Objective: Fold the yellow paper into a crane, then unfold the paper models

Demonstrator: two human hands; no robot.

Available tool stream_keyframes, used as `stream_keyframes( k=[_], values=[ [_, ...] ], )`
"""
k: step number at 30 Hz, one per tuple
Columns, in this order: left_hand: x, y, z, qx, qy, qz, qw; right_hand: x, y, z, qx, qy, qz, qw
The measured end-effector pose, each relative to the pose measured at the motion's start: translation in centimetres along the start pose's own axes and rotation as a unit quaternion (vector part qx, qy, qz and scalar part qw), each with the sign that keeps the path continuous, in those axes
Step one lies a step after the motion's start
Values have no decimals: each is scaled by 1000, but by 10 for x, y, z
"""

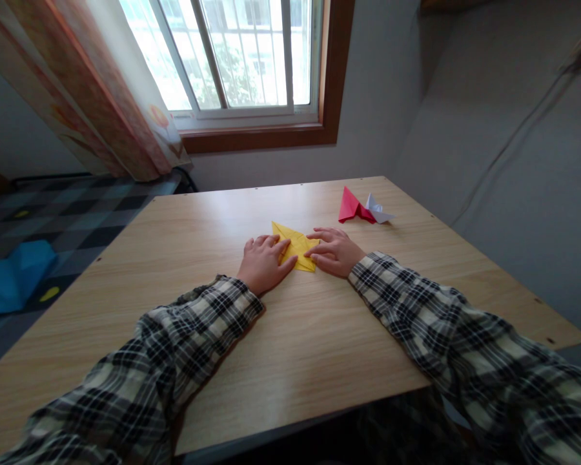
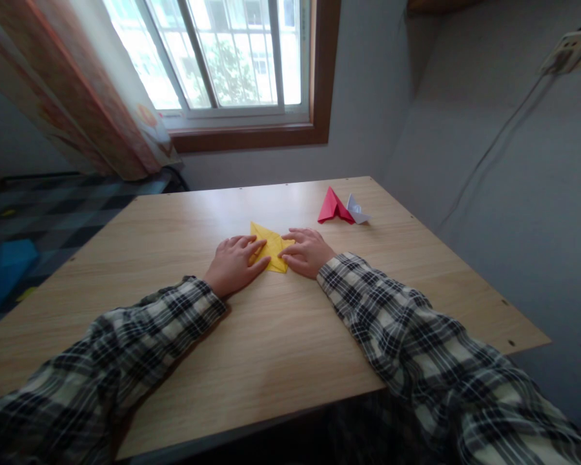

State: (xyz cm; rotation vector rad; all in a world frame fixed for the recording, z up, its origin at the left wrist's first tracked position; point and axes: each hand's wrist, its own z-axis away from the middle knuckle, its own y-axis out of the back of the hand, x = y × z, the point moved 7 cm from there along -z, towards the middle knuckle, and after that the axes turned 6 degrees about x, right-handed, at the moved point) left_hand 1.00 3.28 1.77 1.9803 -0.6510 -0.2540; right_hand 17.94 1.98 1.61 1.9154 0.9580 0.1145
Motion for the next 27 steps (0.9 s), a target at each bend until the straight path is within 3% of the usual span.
stream_keyframes(
  k=[10,19,27],
  values=[
    [6,5,0,-90,38,-56,994,-12,7,0,45,63,-83,993],
    [5,3,0,-90,40,-47,994,-14,13,-2,57,67,-117,989],
    [5,1,-1,-87,26,-33,995,-5,12,-4,83,36,-48,995]
  ],
)
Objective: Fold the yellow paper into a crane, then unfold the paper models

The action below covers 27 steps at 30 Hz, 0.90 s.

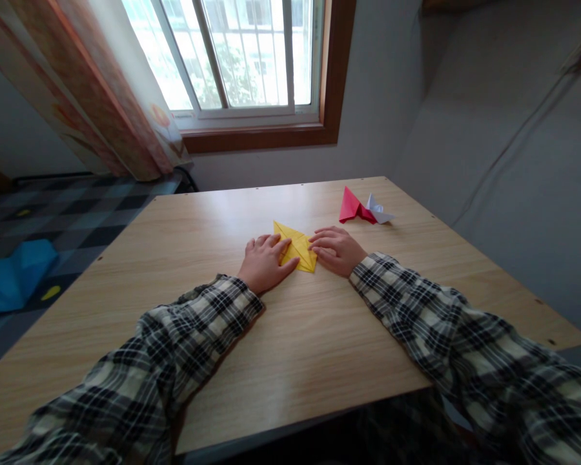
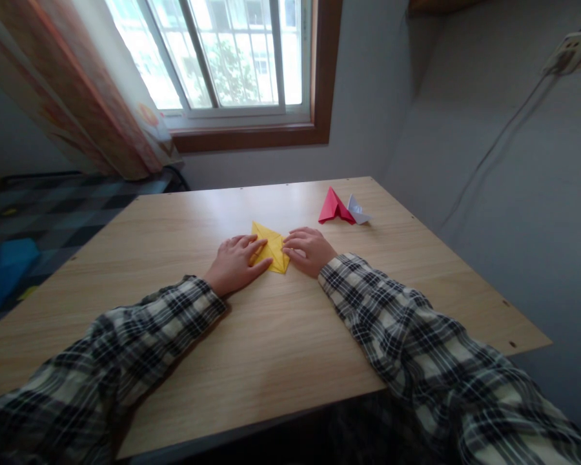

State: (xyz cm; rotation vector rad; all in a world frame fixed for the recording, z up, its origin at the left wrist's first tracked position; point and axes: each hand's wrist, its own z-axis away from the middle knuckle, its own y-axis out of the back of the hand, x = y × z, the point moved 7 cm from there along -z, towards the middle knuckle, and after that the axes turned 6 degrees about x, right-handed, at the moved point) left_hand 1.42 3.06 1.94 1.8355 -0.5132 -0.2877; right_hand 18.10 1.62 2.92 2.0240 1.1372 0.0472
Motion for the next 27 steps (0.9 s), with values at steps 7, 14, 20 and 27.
stream_keyframes(
  k=[7,14,20,27],
  values=[
    [5,-1,0,-17,-29,26,999,19,-13,6,-80,-92,92,988],
    [5,-3,-1,-13,-44,23,999,27,-17,8,-115,-134,121,977],
    [6,-4,-1,-25,-48,33,998,29,-18,8,-126,-142,128,973],
    [8,-5,-1,-23,-76,56,995,27,-17,9,-114,-133,126,976]
  ],
)
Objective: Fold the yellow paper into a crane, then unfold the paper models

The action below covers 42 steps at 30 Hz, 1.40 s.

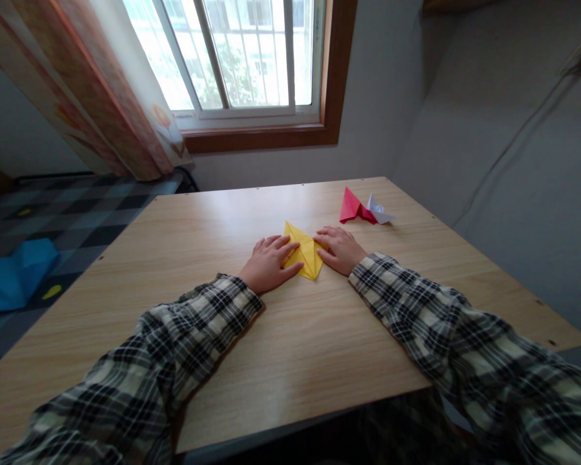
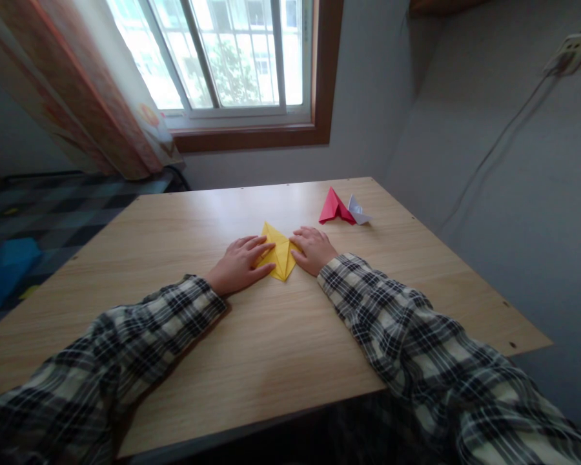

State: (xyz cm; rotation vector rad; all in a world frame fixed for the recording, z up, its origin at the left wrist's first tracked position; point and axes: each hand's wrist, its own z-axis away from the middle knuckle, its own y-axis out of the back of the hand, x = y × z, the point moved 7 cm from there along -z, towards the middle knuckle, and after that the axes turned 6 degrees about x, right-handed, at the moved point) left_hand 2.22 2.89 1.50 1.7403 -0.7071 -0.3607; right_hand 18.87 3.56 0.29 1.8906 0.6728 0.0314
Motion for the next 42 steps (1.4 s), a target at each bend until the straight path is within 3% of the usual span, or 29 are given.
stream_keyframes(
  k=[22,35,42],
  values=[
    [15,12,-1,37,-112,79,990,4,6,-1,50,-4,-13,999],
    [25,22,2,48,-92,45,994,7,7,-1,52,2,-21,998],
    [21,19,-1,42,-76,57,995,7,9,-2,57,-1,-19,998]
  ],
)
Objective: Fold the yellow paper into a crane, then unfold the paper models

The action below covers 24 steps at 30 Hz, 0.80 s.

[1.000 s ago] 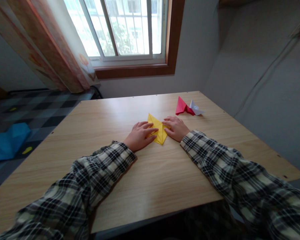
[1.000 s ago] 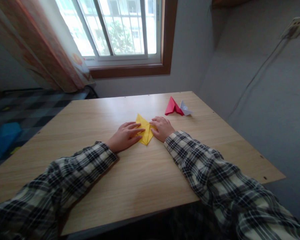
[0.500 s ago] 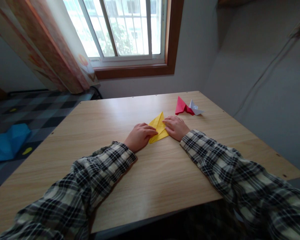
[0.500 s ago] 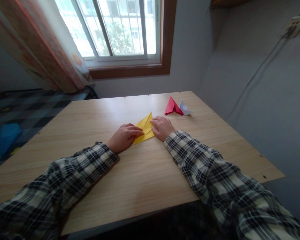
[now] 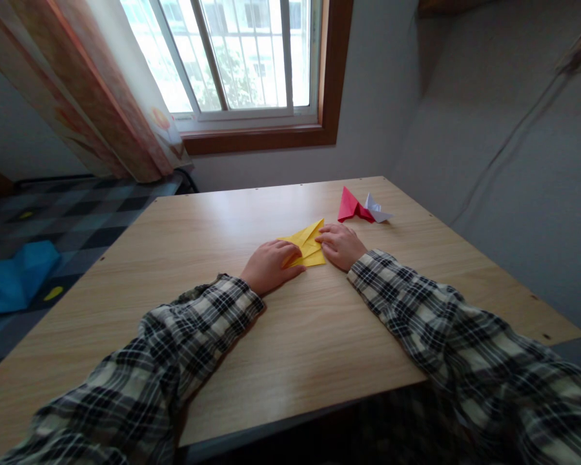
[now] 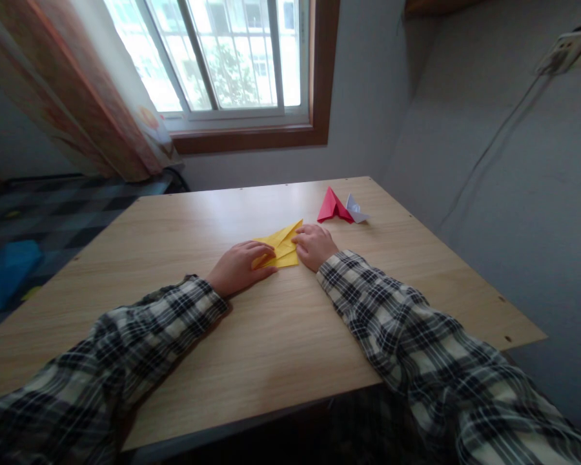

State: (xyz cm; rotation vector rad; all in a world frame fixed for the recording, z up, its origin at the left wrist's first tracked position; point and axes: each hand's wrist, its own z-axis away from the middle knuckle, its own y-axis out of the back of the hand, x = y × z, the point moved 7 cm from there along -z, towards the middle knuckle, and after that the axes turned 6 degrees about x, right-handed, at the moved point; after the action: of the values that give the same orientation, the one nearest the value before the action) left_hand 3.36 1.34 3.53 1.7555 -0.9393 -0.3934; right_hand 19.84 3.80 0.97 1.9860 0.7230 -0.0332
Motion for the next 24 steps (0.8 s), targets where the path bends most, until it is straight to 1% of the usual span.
stream_keyframes(
  k=[2,7,9,12,15,19,24],
  values=[
    [0,0,0,0,-4,-7,1000,0,0,0,3,1,2,1000],
    [10,3,1,-5,-59,-39,998,1,1,-1,13,3,0,1000],
    [11,4,1,-1,-66,-51,997,1,1,-1,15,4,-4,1000],
    [11,4,2,5,-63,-73,995,2,1,-1,14,-1,-10,1000],
    [7,4,2,23,-44,-85,995,1,1,-1,19,-1,-13,1000],
    [4,4,2,39,-26,-75,996,-2,3,0,32,10,-9,999],
    [4,4,2,43,-26,-49,998,-6,7,0,41,16,-8,999]
  ],
)
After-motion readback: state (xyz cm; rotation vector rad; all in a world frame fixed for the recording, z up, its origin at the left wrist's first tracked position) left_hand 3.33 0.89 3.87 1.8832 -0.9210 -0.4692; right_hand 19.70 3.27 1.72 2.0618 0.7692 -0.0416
